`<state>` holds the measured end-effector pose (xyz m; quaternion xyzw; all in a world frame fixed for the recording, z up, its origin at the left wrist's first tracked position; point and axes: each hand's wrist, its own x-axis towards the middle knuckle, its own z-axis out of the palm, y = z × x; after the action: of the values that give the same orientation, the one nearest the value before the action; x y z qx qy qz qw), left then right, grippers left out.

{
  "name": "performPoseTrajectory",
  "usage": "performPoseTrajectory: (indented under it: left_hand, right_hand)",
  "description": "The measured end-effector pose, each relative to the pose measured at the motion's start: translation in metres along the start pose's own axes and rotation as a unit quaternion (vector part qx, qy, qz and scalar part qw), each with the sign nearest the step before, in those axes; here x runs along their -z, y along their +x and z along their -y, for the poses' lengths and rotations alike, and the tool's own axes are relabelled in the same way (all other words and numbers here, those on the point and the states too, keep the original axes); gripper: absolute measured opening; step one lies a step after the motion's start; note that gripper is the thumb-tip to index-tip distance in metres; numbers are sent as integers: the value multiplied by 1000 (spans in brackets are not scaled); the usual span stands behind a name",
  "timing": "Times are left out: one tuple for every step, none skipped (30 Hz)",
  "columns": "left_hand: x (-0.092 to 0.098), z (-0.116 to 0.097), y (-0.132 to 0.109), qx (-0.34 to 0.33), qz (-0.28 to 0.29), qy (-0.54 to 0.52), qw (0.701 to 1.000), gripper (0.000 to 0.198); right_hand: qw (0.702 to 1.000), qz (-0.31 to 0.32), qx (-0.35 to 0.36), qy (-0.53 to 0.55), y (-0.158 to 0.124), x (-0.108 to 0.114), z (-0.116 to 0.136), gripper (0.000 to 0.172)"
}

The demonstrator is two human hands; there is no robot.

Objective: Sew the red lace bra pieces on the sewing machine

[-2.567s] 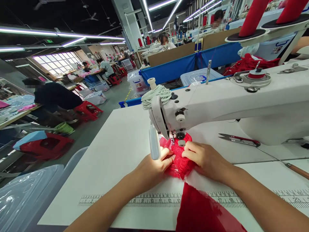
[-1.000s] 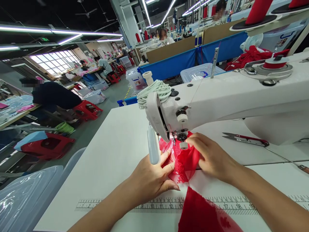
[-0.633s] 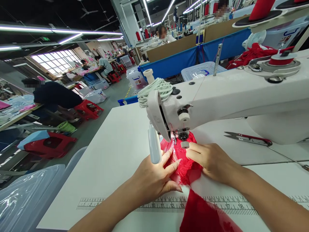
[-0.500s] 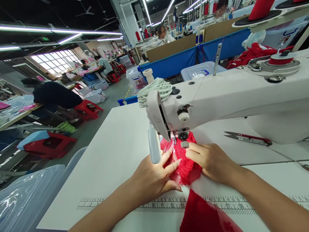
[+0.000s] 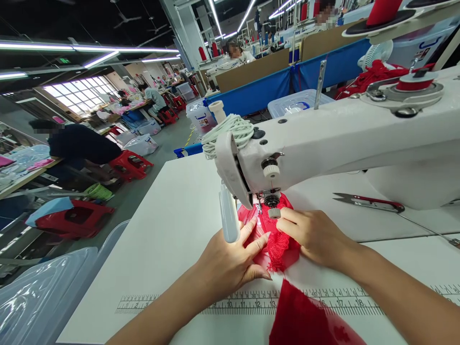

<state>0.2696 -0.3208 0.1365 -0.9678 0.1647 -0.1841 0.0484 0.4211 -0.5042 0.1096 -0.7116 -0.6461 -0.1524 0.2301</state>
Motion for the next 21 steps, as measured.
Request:
performPoseTrajectory:
  left_hand:
    - [0,0,0,-1,-2,-1,1000,73]
    - [0,0,0,0,-2,-1,1000,73]
    - [0,0,0,1,1,0,1000,72]
    - [1,0,0,3,2,1,1000,71]
    - [1,1,0,4,3,3,1000,71]
    - [1,1,0,6,2,4,1000,70]
    - [1,1,-1,8,0,5,1000,70]
    - [1,1,-1,9,-3,6,1000,70]
    - [0,1,-2,10,-7,6,1000,70]
    - [0,1,-3,10,-10,5,1000,70]
    - [-1,2,-3,11,-11,5,1000,70]
    - [-1,2,-4,11,-10,6,1000,69]
    - [-2,3,-4,11,-8,6,1000,69]
    - [-2,3,-4,11,-7,7,1000,68]
    - [-2,4,-4,11,-7,8,1000,68]
    - [-2,4,-4,12,-9,9,1000,69]
    - [-2,4,-4,13,-11,10,1000,69]
    - [-2,4,-4,14,-13,10,1000,69]
    - [-2,4,-5,14,-13,10,1000,69]
    - [-2,3,-5,15,-9,11,1000,69]
    - [-3,3,-5,15,-6,11,1000,69]
  right_hand:
    - [1000,2,-1,-1,0,0,0,25]
    - [1000,4,-3,0,0,-1,0,25]
    - [1000,2,-6,-1,-1,-2,0,25]
    - [1000,0,-8,-1,-2,-3,0,26]
    - [1000,-4,-11,-1,-2,-4,0,26]
    - [1000,-10,-14,-2,-3,-6,0,27]
    - [1000,-14,-16,-1,-4,-7,0,27]
    - [1000,-17,-19,-1,-5,-8,0,27]
    - [1000,-18,-21,0,-6,-9,0,27]
    - [1000,-18,-21,0,-7,-9,0,27]
    - [1000,-19,-22,0,-7,-9,0,27]
    - [1000,-18,-21,0,-7,-9,0,27]
    - [1000,-18,-17,0,-7,-9,0,27]
    - [1000,-19,-14,-2,-6,-8,0,27]
    - [1000,-18,-11,-3,-6,-8,0,28]
    - [1000,-17,-8,-4,-6,-7,0,28]
    - [1000,-16,-7,-4,-6,-7,0,29]
    - [1000,-16,-7,-5,-6,-7,0,29]
    - [1000,-18,-10,-6,-6,-7,-1,30]
    - [1000,-18,-11,-8,-6,-7,-1,30]
    - [1000,-16,-11,-9,-6,-7,-1,29]
